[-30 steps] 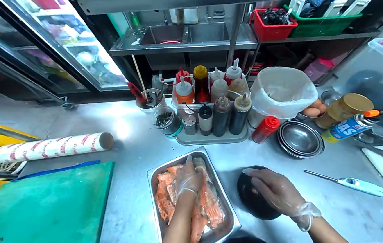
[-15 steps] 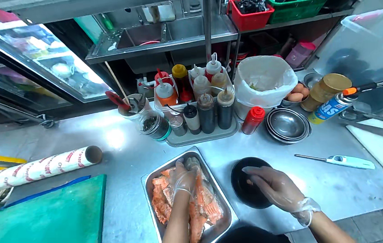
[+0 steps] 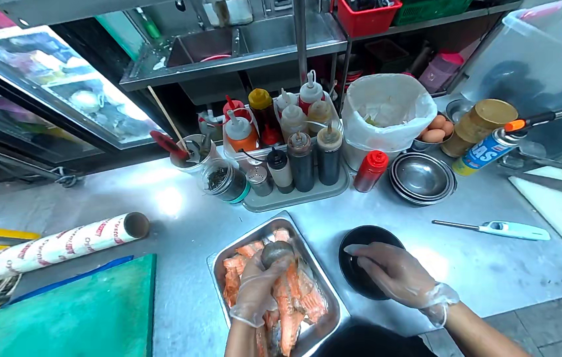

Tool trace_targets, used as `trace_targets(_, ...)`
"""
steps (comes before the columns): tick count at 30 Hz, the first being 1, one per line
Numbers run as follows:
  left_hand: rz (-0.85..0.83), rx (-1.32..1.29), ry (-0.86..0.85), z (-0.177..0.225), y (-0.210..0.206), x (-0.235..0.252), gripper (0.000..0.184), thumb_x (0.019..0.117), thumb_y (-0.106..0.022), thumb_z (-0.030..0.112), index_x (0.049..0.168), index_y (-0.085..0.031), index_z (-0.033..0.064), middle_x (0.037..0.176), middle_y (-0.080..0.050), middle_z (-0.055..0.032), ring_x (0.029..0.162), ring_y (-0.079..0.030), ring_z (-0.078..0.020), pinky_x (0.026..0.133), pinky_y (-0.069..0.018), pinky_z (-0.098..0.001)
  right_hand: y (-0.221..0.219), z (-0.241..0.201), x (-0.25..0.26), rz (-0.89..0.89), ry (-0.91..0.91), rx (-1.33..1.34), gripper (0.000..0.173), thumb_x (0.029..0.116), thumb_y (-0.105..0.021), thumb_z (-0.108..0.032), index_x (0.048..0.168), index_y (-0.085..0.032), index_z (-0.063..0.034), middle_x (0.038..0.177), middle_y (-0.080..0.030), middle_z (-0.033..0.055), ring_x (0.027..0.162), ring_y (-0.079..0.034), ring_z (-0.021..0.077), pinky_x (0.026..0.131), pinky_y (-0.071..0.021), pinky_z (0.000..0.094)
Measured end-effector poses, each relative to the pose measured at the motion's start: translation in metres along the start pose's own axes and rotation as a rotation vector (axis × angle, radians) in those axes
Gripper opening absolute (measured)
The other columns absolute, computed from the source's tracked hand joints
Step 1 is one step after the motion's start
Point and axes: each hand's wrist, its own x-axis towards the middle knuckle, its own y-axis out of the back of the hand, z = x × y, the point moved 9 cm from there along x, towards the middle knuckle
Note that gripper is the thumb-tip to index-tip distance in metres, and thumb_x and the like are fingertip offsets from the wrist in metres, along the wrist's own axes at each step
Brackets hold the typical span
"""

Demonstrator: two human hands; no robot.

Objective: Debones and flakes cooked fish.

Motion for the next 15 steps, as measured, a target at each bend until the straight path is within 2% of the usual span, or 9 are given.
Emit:
trace_targets(4,0.063,-0.182,-0.096,0.005,0.016,-0.025,0.050,0.0769,-0.078,-0.003,0.122,-0.057,-0.0069,0.102,-0.072,-0.0189,0.091,-0.073,-0.0250,0.080,-0.0633,-0.0397,-0.018,-0.006,0.000,-0.083,-0.007,0.005,0.036,0.1061,-0.045,-0.036,0.126,-0.073,-0.0248,0.112,-0.073,-0.0002,0.105,-0.069,0.0124,0.092,-0.0575,0.0392)
trace_targets(6,0.071,-0.347,-0.158,0.010,0.025,-0.034,0.057,0.0748,-0.080,0.003,0.123,-0.053,-0.0077,0.098,-0.070,-0.0194,0.086,-0.072,-0.0250,0.077,-0.0636,-0.0409,-0.032,-0.014,0.002,-0.162,-0.013,0.033,0.036,0.1059,-0.045,-0.036,0.126,-0.072,-0.0218,0.113,-0.073,0.0028,0.105,-0.069,0.0160,0.092,-0.0572,0.0424)
trace_targets(8,0.042,-0.532,-0.240,0.023,0.034,-0.041,0.063,0.0748,-0.086,0.009,0.126,-0.052,-0.0041,0.099,-0.071,-0.0187,0.085,-0.074,-0.0247,0.076,-0.0643,-0.0424,-0.048,-0.022,0.005,-0.244,-0.008,0.037,0.036,0.1057,-0.046,-0.035,0.125,-0.072,-0.0192,0.112,-0.073,0.0053,0.103,-0.069,0.0194,0.091,-0.0569,0.0450)
trace_targets(9,0.010,-0.607,-0.279,0.031,0.039,-0.043,0.066,0.0758,-0.089,0.013,0.128,-0.052,-0.0020,0.102,-0.071,-0.0191,0.087,-0.074,-0.0255,0.078,-0.0641,-0.0439,-0.057,-0.024,0.007,-0.291,-0.008,0.034,0.036,0.1057,-0.045,-0.036,0.125,-0.071,-0.0191,0.111,-0.072,0.0057,0.103,-0.069,0.0202,0.091,-0.0564,0.0454)
trace_targets(12,0.014,-0.719,-0.329,0.046,0.056,-0.047,0.060,0.0794,-0.088,0.022,0.125,-0.054,0.0021,0.103,-0.071,-0.0180,0.089,-0.073,-0.0254,0.080,-0.0634,-0.0445,-0.075,-0.033,0.010,-0.381,-0.008,0.059,0.036,0.1050,-0.046,-0.036,0.124,-0.071,-0.0181,0.112,-0.071,0.0059,0.103,-0.068,0.0199,0.092,-0.0556,0.0443)
trace_targets(15,0.079,-0.798,-0.270,0.052,0.062,-0.050,0.046,0.0907,-0.076,0.018,0.127,-0.053,0.0026,0.103,-0.070,-0.0182,0.091,-0.073,-0.0262,0.080,-0.0634,-0.0457,-0.080,-0.046,0.016,-0.376,-0.035,0.204,0.034,0.1041,-0.050,-0.034,0.121,-0.072,-0.0146,0.112,-0.072,0.0065,0.101,-0.068,0.0158,0.093,-0.0554,0.0371)
